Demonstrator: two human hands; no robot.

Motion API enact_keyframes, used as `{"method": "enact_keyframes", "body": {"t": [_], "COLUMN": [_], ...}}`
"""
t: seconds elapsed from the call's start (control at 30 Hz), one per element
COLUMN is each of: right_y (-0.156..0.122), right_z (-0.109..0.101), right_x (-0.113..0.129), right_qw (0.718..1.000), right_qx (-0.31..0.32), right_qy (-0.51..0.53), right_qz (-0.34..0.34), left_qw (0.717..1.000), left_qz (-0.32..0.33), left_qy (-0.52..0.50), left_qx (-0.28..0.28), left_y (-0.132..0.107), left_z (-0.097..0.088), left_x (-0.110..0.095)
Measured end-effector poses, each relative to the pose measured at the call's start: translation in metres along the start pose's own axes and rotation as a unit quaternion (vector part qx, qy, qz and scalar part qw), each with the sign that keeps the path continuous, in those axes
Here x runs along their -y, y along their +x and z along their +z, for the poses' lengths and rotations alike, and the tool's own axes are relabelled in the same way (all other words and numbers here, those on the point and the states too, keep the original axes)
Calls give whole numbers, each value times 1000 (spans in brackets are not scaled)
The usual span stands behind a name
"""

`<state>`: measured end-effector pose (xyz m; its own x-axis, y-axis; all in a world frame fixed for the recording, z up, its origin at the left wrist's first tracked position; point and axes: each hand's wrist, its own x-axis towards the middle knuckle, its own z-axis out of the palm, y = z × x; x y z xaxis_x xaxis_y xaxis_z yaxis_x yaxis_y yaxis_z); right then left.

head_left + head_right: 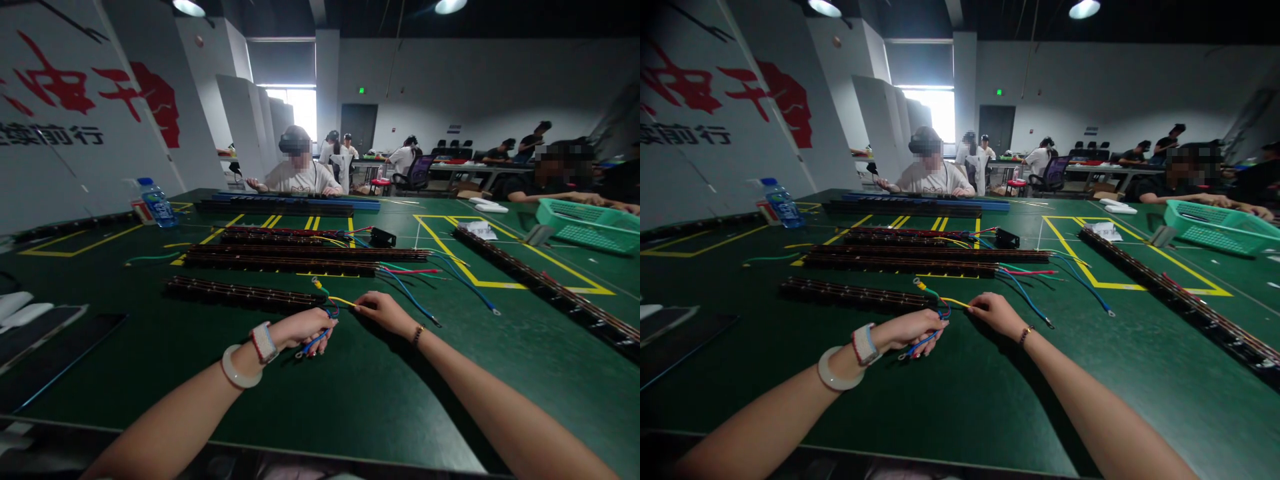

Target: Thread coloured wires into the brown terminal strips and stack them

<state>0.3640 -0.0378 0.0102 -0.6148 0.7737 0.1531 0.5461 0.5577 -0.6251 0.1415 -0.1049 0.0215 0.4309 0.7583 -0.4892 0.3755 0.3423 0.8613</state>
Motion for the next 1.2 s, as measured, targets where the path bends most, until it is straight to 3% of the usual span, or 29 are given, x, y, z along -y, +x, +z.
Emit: {"method": "enact_keyframes", "body": {"t": [0.17, 0.33, 0.47, 0.6, 0.7, 0.83, 0.93, 1.07, 1.2], "right_y": [-1, -2, -5, -5, -3, -3, -2, 2, 2], "right_z": [1, -2, -8, -7, 0, 6, 3, -7, -15], "right_x": [-1, 2, 12, 33, 54, 81, 90, 74, 39], "right_qw": [1000, 999, 995, 986, 984, 981, 980, 983, 980], "right_qx": [-4, -13, -74, -139, -121, -35, -58, -142, -168], "right_qy": [-17, -45, -51, 12, 59, 101, 100, 85, 103], "right_qz": [0, -9, -43, -91, -121, -164, -160, -77, -10], "left_qw": [999, 992, 979, 965, 962, 958, 953, 960, 960], "left_qz": [-14, 4, 17, 24, 39, 64, 84, 59, 57], "left_qy": [25, -114, -195, -255, -267, -276, -285, -271, -272], "left_qx": [14, 56, 62, 54, 38, 40, 55, 28, 41], "left_y": [-6, -12, -13, -7, -3, -1, 0, 1, 3], "left_z": [1, 4, 7, 12, 15, 16, 16, 16, 15], "left_x": [-3, -9, -10, -7, -4, 1, 3, 4, 4]}}
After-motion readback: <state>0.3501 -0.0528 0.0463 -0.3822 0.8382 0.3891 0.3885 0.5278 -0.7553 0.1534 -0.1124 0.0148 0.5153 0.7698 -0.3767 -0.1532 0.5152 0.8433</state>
